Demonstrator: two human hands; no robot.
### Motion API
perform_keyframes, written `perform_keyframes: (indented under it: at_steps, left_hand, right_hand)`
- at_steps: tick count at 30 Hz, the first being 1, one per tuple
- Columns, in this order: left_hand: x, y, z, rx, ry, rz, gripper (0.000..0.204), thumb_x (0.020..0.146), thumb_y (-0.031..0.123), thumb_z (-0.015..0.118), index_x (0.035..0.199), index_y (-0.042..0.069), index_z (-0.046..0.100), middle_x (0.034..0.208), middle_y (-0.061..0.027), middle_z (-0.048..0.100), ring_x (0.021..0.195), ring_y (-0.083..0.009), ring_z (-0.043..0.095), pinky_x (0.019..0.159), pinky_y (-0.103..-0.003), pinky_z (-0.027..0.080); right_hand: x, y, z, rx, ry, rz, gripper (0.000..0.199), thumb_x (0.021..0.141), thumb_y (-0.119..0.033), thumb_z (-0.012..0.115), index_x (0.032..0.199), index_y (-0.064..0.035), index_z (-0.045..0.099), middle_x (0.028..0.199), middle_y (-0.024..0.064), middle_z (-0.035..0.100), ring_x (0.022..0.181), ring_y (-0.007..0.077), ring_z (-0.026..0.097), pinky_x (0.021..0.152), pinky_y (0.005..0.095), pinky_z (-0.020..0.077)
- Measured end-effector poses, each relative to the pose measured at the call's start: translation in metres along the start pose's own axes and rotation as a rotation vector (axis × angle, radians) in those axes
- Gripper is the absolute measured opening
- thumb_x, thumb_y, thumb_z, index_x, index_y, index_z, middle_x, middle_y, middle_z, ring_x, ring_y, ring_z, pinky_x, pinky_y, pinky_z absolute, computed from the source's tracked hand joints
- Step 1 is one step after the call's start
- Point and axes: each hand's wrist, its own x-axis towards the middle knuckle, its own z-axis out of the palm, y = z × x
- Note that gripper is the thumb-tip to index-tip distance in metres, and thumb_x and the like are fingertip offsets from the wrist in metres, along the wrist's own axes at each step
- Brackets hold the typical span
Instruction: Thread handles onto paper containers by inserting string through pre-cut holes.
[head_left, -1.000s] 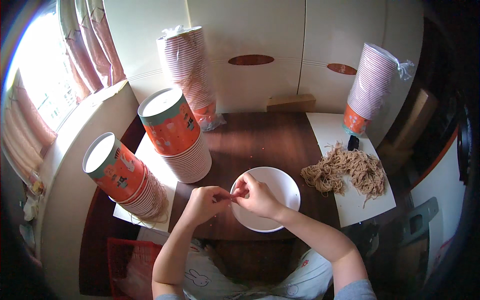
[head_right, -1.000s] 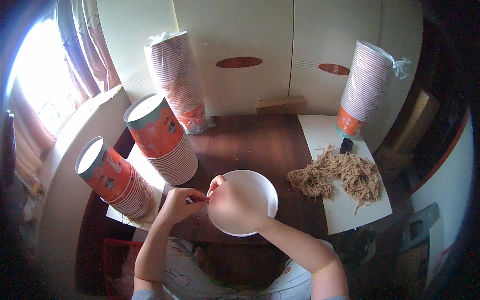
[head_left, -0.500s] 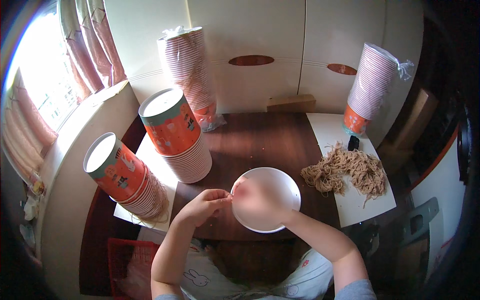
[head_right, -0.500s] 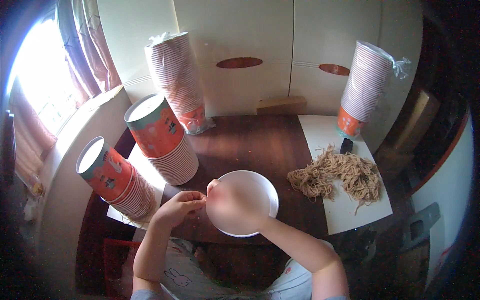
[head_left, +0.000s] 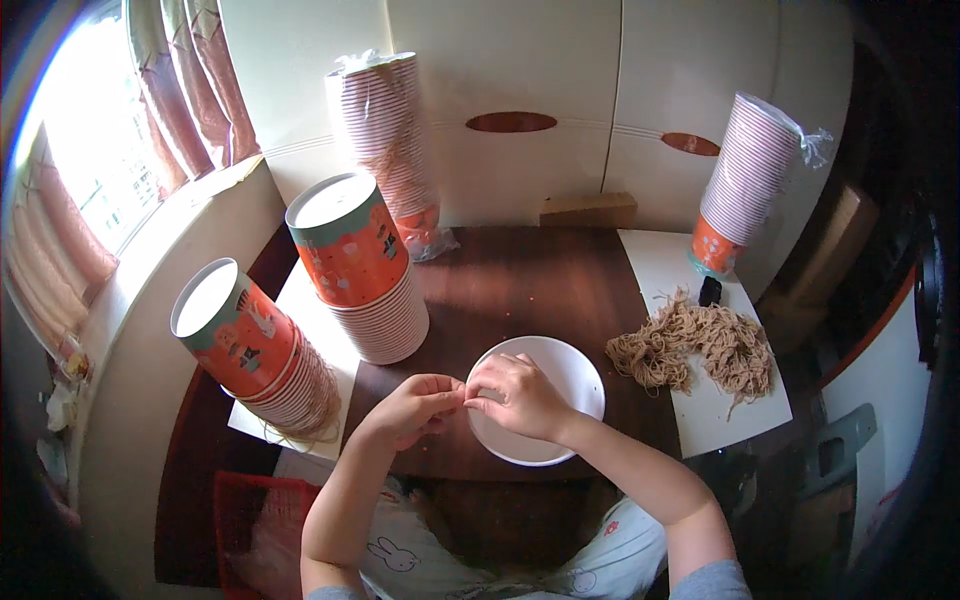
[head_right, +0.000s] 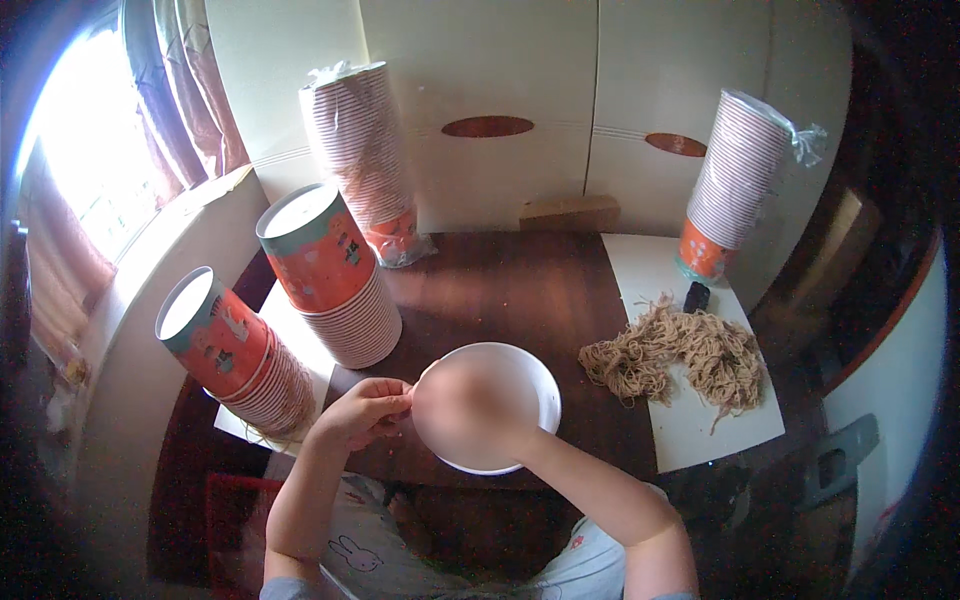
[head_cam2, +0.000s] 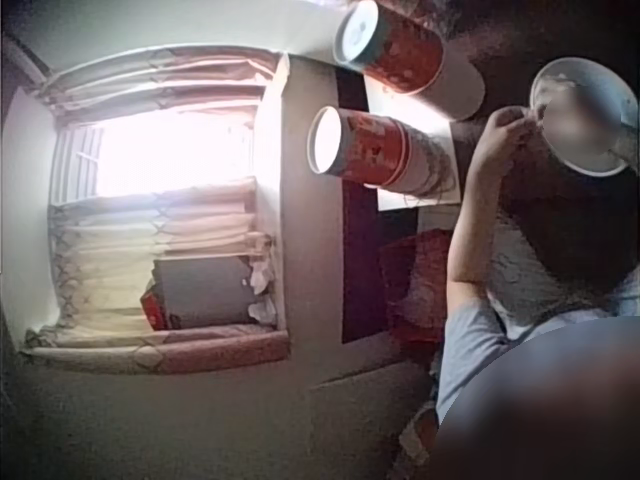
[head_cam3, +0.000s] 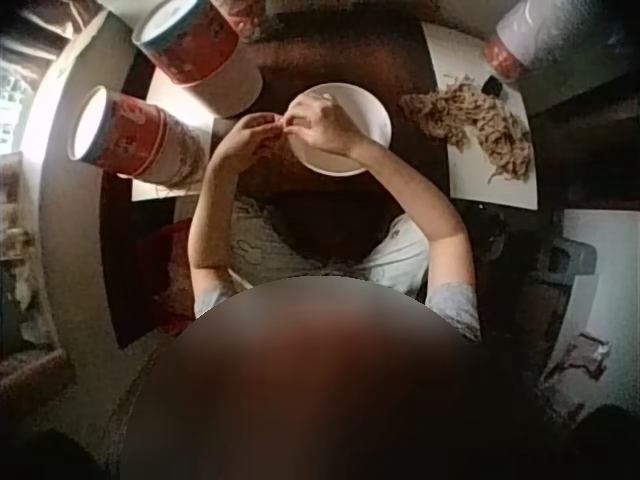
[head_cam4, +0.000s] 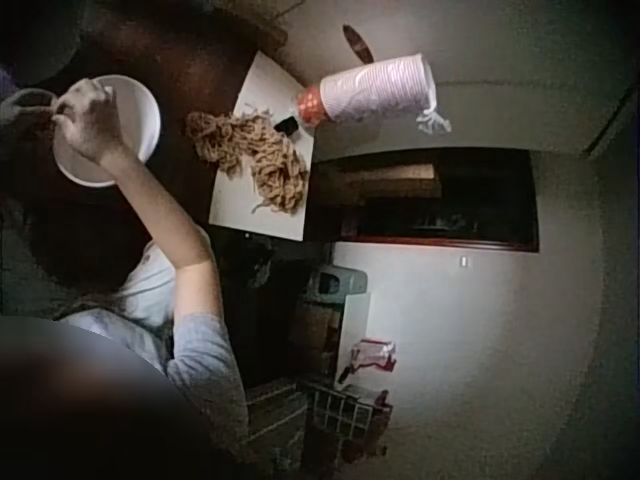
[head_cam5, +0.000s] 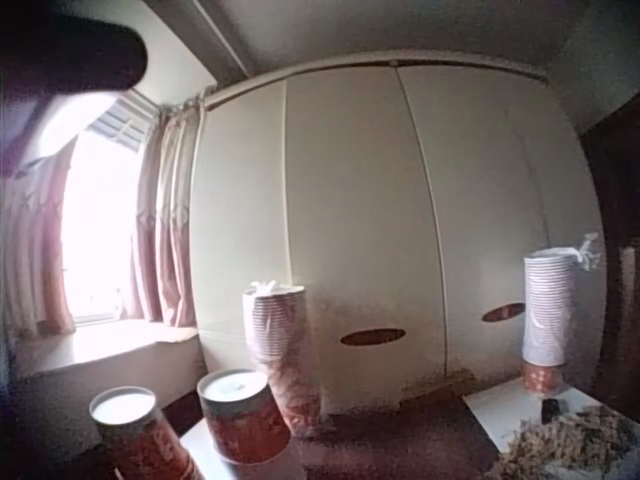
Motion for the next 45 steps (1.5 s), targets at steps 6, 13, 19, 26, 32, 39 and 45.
perform_keyframes:
  at_steps: [6, 13, 19, 26, 32, 39, 45]
  left_hand:
    - [0.000, 0.001, 0.000, -0.048, -0.014, 0.001, 0.009, 0.083, 0.016, 0.053, 0.083, 0.007, 0.055, 0.067, 0.0062, 0.044, 0.057, -0.0019, 0.037, 0.047, -0.015, 0.029]
    - [-0.001, 0.001, -0.001, -0.075, -0.050, -0.017, 0.011, 0.083, 0.016, 0.054, 0.084, 0.005, 0.056, 0.067, 0.0052, 0.045, 0.056, -0.0023, 0.036, 0.046, -0.016, 0.028]
    - [0.000, -0.001, -0.003, -0.115, -0.106, -0.010, 0.010, 0.084, 0.014, 0.052, 0.083, 0.005, 0.055, 0.067, 0.0053, 0.045, 0.056, -0.0023, 0.036, 0.046, -0.015, 0.028]
    - [0.001, -0.003, -0.005, -0.133, -0.087, -0.014, 0.011, 0.083, 0.016, 0.053, 0.085, 0.006, 0.054, 0.068, 0.0050, 0.046, 0.056, -0.0018, 0.039, 0.045, -0.015, 0.030]
    - [-0.001, 0.000, -0.004, -0.096, -0.107, -0.026, 0.012, 0.083, 0.018, 0.054, 0.086, 0.007, 0.055, 0.070, 0.0061, 0.046, 0.060, -0.0018, 0.040, 0.048, -0.015, 0.031]
    - [0.000, -0.001, -0.006, -0.121, -0.111, -0.023, 0.011, 0.083, 0.016, 0.053, 0.086, 0.006, 0.055, 0.071, 0.0046, 0.049, 0.061, -0.0025, 0.043, 0.049, -0.016, 0.033]
    - [0.003, -0.006, -0.012, -0.177, -0.181, 0.015, 0.012, 0.082, 0.016, 0.053, 0.088, 0.006, 0.055, 0.075, 0.0029, 0.053, 0.061, -0.0028, 0.046, 0.050, -0.016, 0.036]
  right_hand:
    - [0.002, -0.001, -0.001, 0.033, -0.004, 0.033, 0.025, 0.069, -0.015, 0.062, 0.088, -0.0094, 0.046, 0.086, 0.0035, 0.054, 0.084, 0.0211, 0.053, 0.078, 0.0371, 0.0371]
    - [0.002, 0.005, 0.003, 0.072, -0.002, 0.055, 0.027, 0.068, -0.010, 0.061, 0.090, -0.0095, 0.044, 0.087, 0.0054, 0.055, 0.086, 0.0235, 0.053, 0.076, 0.0382, 0.0382]
    - [0.002, 0.001, 0.000, 0.132, -0.053, 0.110, 0.018, 0.068, -0.007, 0.061, 0.082, -0.0084, 0.051, 0.077, 0.0040, 0.057, 0.081, 0.0208, 0.055, 0.077, 0.0346, 0.0408]
    - [0.004, 0.000, -0.005, 0.191, -0.014, 0.175, 0.005, 0.068, -0.007, 0.056, 0.073, -0.0053, 0.054, 0.073, 0.0074, 0.057, 0.073, 0.0204, 0.055, 0.067, 0.0327, 0.0449]
    - [0.003, 0.008, -0.004, 0.641, -0.092, 0.451, 0.004, 0.071, -0.003, 0.051, 0.075, -0.0050, 0.051, 0.072, 0.0019, 0.053, 0.068, 0.0096, 0.051, 0.062, 0.0239, 0.0421]
    - [0.004, 0.006, -0.008, 0.822, -0.068, 0.417, 0.011, 0.072, 0.000, 0.050, 0.079, -0.0065, 0.047, 0.063, -0.0038, 0.044, 0.057, 0.0038, 0.041, 0.049, 0.0198, 0.0343]
    - [0.006, -0.009, -0.007, 0.319, 0.007, 0.078, 0.014, 0.068, -0.009, 0.068, 0.081, -0.0090, 0.061, 0.069, 0.0012, 0.060, 0.053, 0.0087, 0.048, 0.048, 0.0212, 0.0390]
